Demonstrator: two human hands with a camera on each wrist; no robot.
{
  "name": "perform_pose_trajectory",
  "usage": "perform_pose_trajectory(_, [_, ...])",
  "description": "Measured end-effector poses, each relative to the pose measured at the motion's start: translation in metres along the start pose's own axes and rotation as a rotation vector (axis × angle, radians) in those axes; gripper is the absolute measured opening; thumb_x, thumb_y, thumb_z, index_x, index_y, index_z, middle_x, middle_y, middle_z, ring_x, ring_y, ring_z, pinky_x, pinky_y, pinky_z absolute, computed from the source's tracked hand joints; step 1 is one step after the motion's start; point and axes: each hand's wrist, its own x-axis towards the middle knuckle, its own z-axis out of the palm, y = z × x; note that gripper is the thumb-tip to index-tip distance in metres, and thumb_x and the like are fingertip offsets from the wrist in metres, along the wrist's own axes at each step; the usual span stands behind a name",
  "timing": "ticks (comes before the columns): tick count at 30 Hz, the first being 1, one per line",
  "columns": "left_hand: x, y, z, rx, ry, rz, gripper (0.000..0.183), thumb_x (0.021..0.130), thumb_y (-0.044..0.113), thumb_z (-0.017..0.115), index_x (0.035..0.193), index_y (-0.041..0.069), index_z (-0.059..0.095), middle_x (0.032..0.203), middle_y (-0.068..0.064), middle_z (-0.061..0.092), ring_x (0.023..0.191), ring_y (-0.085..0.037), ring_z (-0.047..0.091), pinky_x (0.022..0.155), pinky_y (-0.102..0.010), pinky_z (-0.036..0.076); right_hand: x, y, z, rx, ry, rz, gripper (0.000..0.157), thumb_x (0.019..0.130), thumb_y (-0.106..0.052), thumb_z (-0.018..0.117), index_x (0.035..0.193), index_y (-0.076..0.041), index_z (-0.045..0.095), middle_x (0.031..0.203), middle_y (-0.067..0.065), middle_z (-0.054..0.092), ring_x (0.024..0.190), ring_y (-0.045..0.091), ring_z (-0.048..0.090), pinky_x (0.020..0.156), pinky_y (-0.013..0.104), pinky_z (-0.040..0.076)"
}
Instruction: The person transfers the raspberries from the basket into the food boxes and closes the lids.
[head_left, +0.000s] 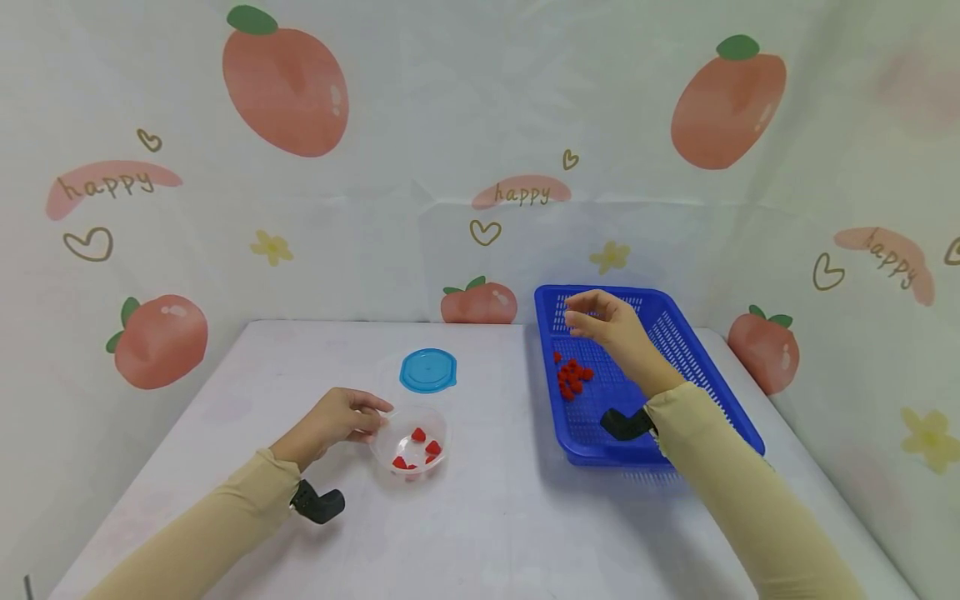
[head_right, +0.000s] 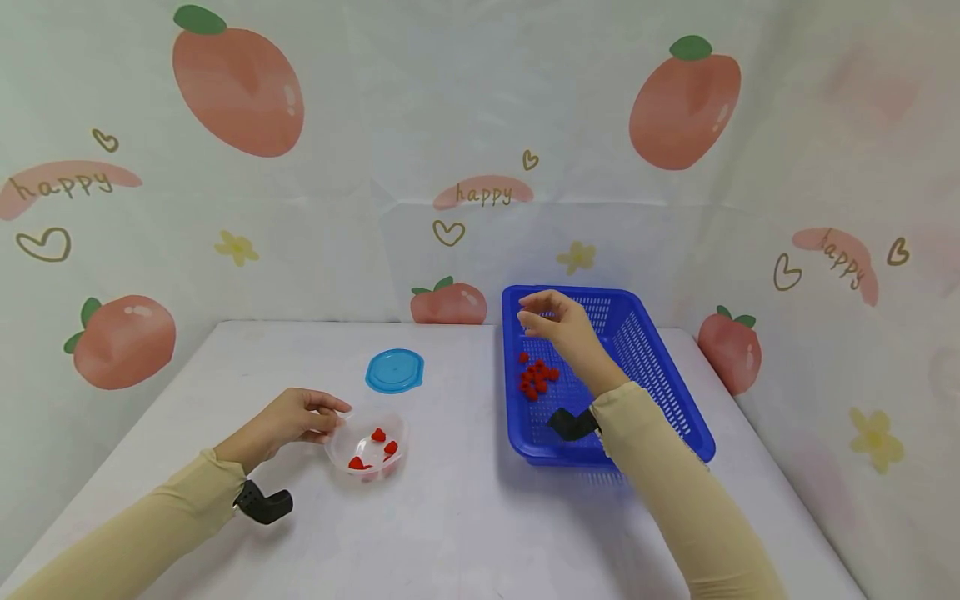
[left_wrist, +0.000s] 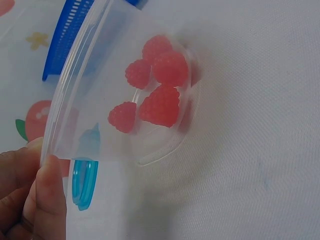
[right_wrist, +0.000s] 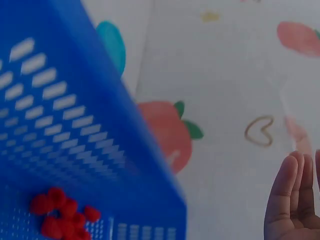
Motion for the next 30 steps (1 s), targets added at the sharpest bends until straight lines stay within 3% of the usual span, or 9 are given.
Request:
perform_pose_trajectory(5, [0.000,-0.001,0.000,0.002,0.001,0.001,0.028,0.085,0.007,0.071,0.112,-0.001,0.068,0.089,-0.010,0.062,0.069,-0.015,0.060,0.068,-0.025,0.058,0.011,0.017,-0.014,-0.056,-0.002,0.068,0.038,0.095,-0.026,0.062,0.123,-0.003,0.053,0.116,0.005,0.055,0.110,0.022,0.057,0.088,0.023,0.054])
perform_pose_trajectory(9, [0.001,-0.001,0.000,0.010,0.006,-0.003,0.028,0.085,0.008,0.071,0.112,-0.001,0.068,0.090,-0.010,0.063,0.070,-0.016,0.060,0.068,-0.026,0.058,0.018,0.032,-0.022,-0.099,-0.037,0.108,0.038,0.096,-0.021,0.060,0.125,0.003,0.051,0.116,0.011,0.055,0.099,0.013,0.060,0.087,0.023,0.054])
perform_pose_trajectory(14, [0.002,-0.002,0.000,0.015,0.008,-0.005,0.028,0.085,0.009,0.072,0.111,-0.001,0.068,0.091,-0.010,0.063,0.070,-0.016,0.060,0.069,-0.026,0.058,0.023,0.049,-0.028,-0.193,-0.095,0.165,0.042,0.096,-0.020,0.060,0.127,0.006,0.049,0.122,0.021,0.055,0.097,0.011,0.061,0.097,0.037,0.052])
perform_pose_trajectory(20, [0.002,-0.002,0.000,0.010,0.004,-0.004,0.028,0.085,0.008,0.071,0.111,-0.001,0.068,0.090,-0.010,0.062,0.070,-0.016,0.060,0.068,-0.025,0.058,0.024,0.067,-0.030,-0.286,-0.190,0.206,0.038,0.097,-0.015,0.058,0.124,0.009,0.051,0.124,0.029,0.056,0.109,0.036,0.059,0.101,0.051,0.046])
perform_pose_trajectory(25, [0.001,-0.002,0.000,0.003,-0.001,0.002,0.028,0.085,0.007,0.071,0.111,-0.001,0.068,0.089,-0.009,0.062,0.069,-0.015,0.060,0.068,-0.026,0.058,0.026,0.077,-0.030,-0.333,-0.232,0.251,0.034,0.094,-0.011,0.060,0.120,0.011,0.052,0.116,0.026,0.060,0.108,0.041,0.058,0.099,0.051,0.048])
perform_pose_trajectory(30, [0.000,-0.003,-0.001,-0.003,-0.015,0.024,0.029,0.085,0.007,0.071,0.112,-0.003,0.067,0.087,-0.008,0.060,0.067,-0.015,0.059,0.067,-0.026,0.058,0.030,0.087,-0.031,-0.370,-0.255,0.323,0.028,0.091,-0.009,0.064,0.112,0.009,0.056,0.103,0.017,0.065,0.095,0.029,0.063,0.092,0.044,0.054])
